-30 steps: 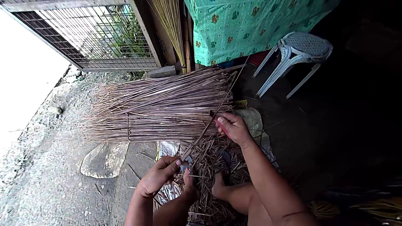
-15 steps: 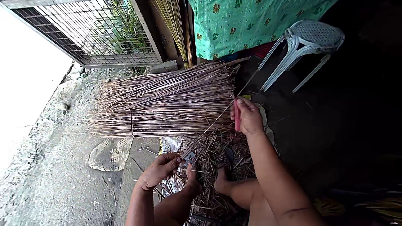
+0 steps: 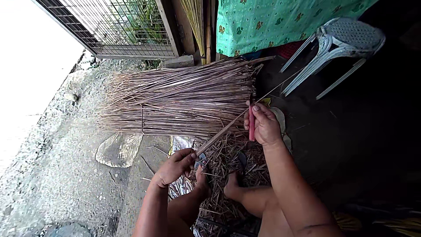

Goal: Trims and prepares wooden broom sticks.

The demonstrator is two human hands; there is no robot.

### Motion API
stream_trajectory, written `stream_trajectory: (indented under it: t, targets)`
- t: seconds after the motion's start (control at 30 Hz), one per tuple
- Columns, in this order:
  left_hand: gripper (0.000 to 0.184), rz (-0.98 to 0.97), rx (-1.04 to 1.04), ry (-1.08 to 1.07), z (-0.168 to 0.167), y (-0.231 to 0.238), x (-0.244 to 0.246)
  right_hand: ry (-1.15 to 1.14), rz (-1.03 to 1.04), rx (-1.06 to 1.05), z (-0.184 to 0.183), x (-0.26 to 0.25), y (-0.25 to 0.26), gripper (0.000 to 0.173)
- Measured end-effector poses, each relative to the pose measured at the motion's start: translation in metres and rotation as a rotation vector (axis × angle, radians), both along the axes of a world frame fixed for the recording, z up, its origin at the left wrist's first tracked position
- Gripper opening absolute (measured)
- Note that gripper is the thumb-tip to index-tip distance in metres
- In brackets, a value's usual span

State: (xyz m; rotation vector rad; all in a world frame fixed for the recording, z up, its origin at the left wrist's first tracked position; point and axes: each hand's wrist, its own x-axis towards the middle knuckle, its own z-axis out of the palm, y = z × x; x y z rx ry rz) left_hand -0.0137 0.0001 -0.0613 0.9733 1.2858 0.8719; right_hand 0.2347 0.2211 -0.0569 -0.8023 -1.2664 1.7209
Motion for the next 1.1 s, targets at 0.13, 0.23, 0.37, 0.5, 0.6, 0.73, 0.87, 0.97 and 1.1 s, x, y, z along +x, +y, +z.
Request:
stream_trajectory:
  t: [0.13, 0.23, 0.37, 0.5, 0.6, 0.73, 0.87, 0.97, 1.1]
  targets:
    - [0.031, 0.149, 0.054, -0.175, 0.004, 0.011, 0.026, -0.173, 0.351, 0.086, -0.004, -0.019, -0.038, 0.025]
    - [0.032, 0.239, 0.059, -0.328, 0.004, 0.013, 0.04, -0.188, 0.612, 0.14, -0.005, -0.034, -0.059, 0.024]
    - [0.033, 0.229, 0.069, -0.388, 0.004, 0.012, 0.042, -0.139, 0.592, 0.257, -0.011, -0.033, -0.056, 0.022]
    - [0.031, 0.194, 0.059, -0.395, 0.006, 0.011, 0.041, -0.149, 0.445, 0.34, -0.014, -0.025, -0.042, 0.02]
    - [0.03, 0.169, 0.042, -0.376, 0.007, 0.008, 0.04, -0.15, 0.317, 0.376, -0.017, -0.02, -0.027, 0.02]
    - [0.03, 0.127, 0.048, -0.288, 0.004, 0.005, 0.034, -0.185, 0.064, 0.324, -0.013, -0.009, -0.007, 0.02]
    - [0.028, 0.159, 0.08, -0.211, 0.0, 0.008, 0.035, -0.174, -0.068, 0.251, -0.008, -0.008, -0.005, 0.02]
    - [0.028, 0.173, 0.101, -0.151, -0.002, 0.009, 0.035, -0.186, -0.174, 0.205, -0.007, -0.012, -0.006, 0.025]
    - [0.028, 0.209, 0.125, -0.059, -0.002, 0.006, 0.029, -0.132, -0.269, 0.121, -0.002, -0.001, 0.003, 0.031]
